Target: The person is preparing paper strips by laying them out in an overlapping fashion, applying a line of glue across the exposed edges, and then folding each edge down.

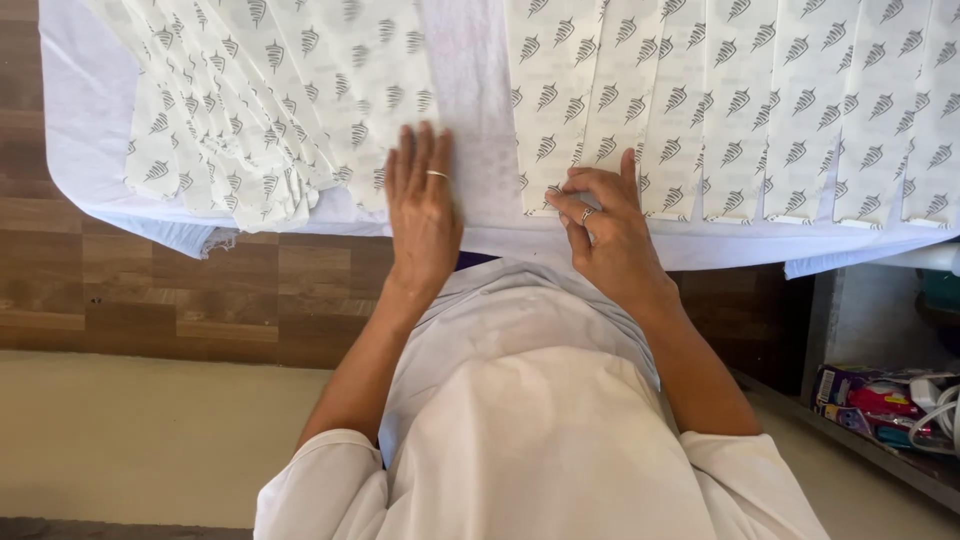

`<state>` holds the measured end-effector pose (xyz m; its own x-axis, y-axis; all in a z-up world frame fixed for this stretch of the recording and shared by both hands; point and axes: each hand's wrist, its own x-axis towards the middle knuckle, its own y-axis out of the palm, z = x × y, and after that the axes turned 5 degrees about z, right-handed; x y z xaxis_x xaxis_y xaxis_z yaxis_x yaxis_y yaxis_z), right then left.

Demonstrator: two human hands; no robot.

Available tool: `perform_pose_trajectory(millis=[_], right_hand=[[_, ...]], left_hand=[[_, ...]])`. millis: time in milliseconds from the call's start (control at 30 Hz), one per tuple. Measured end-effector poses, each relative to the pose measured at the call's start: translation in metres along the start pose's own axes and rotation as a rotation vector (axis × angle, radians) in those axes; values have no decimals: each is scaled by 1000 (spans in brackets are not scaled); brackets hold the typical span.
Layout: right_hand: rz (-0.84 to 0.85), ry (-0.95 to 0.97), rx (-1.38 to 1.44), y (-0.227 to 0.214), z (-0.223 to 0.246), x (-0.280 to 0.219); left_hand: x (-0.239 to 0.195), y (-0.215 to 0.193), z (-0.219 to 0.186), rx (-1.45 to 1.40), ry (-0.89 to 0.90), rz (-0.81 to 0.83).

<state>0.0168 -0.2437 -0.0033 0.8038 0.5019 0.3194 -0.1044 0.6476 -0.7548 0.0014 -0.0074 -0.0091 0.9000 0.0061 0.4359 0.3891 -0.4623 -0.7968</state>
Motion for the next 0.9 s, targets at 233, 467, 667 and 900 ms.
perform_pose_trajectory(millis=[233, 467, 667, 900], right_hand=[[50, 11, -44, -3, 5, 2], [44, 1, -39, -2, 6, 3], [-67, -159, 113, 17, 27, 21], [-36, -230, 1, 33, 20, 27]], left_hand=[[5, 40, -25, -163, 153, 83], [2, 14, -23, -271, 129, -22], [-17, -3, 12, -504, 215, -13], [-12, -9, 15, -530, 294, 28]])
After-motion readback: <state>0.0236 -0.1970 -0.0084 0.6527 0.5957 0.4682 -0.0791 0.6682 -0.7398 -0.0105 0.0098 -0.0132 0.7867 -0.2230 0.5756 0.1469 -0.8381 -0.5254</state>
